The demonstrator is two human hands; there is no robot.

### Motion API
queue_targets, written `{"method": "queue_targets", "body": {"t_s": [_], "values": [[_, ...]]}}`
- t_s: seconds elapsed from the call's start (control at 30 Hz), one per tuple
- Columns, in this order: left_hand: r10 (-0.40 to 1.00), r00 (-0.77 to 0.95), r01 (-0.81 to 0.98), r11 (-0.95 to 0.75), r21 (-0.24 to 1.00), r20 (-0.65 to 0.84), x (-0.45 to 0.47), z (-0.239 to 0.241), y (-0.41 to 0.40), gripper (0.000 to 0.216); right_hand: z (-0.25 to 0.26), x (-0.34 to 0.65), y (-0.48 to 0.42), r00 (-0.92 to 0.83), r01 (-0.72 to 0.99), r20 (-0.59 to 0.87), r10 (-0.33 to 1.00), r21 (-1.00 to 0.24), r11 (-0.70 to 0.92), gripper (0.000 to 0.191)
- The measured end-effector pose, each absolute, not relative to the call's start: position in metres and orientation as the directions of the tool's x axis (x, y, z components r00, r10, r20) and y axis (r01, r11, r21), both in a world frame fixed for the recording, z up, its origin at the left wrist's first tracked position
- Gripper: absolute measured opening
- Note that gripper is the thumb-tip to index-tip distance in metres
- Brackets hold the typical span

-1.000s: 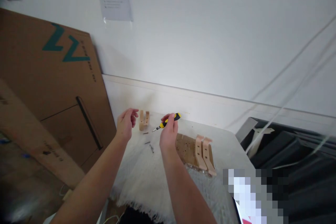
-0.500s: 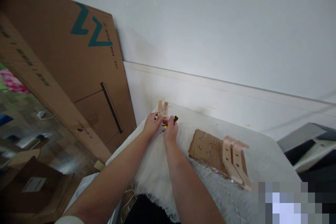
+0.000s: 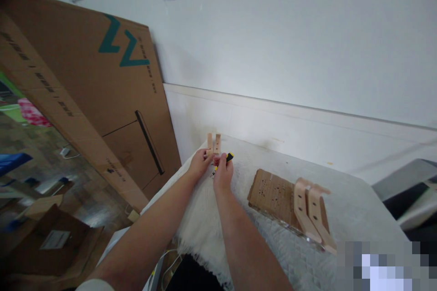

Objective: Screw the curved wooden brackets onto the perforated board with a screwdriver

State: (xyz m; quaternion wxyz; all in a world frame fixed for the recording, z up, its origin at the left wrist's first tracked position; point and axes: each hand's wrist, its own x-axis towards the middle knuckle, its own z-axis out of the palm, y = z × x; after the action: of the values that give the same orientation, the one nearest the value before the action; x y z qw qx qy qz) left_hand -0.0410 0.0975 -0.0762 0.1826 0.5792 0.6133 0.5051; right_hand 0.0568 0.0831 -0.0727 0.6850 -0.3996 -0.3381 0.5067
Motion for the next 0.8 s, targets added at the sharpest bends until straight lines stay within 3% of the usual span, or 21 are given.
{"method": "queue_targets", "body": {"t_s": [0.2, 0.3, 0.37, 0.43, 0.5, 0.57, 0.67, 0.8], "values": [[0.852, -0.315, 0.577, -0.178, 0.798, 0.418, -0.039, -0.070, 0.095, 0.020, -0.060, 0.061, 0.081, 0.148, -0.616, 0.049, 0.988, -0.777, 0.131, 0.036], [0.799, -0.378, 0.576, -0.192, 0.795, 0.467, -0.039, -0.068, 0.095, 0.020, -0.049, 0.069, 0.081, 0.130, -0.609, -0.004, 0.992, -0.790, 0.076, 0.031], [0.773, -0.412, 0.549, -0.212, 0.808, 0.483, -0.040, -0.066, 0.095, 0.020, -0.041, 0.075, 0.079, 0.137, -0.436, -0.018, 0.990, -0.899, 0.044, 0.029], [0.745, -0.452, 0.522, -0.226, 0.822, 0.491, -0.040, -0.065, 0.094, 0.019, -0.033, 0.081, 0.076, 0.111, -0.020, 0.083, 0.990, -0.996, 0.086, 0.027], [0.723, -0.491, 0.494, -0.227, 0.839, 0.485, -0.040, -0.063, 0.093, 0.018, -0.024, 0.085, 0.070, -0.019, 0.483, 0.225, 0.974, -0.851, 0.205, 0.020], [0.717, -0.524, 0.455, -0.220, 0.863, 0.459, -0.040, -0.061, 0.092, 0.018, -0.018, 0.088, 0.063, -0.200, 0.773, 0.238, 0.950, -0.558, 0.302, 0.012], [0.725, -0.562, 0.407, -0.176, 0.896, 0.398, -0.041, -0.061, 0.092, 0.023, -0.015, 0.090, 0.053, -0.382, 0.870, 0.081, 0.921, -0.306, 0.387, 0.020], [0.752, -0.550, 0.356, -0.182, 0.916, 0.363, -0.041, -0.063, 0.095, 0.030, -0.019, 0.089, 0.048, -0.457, 0.870, -0.046, 0.888, -0.230, 0.436, 0.024]]}}
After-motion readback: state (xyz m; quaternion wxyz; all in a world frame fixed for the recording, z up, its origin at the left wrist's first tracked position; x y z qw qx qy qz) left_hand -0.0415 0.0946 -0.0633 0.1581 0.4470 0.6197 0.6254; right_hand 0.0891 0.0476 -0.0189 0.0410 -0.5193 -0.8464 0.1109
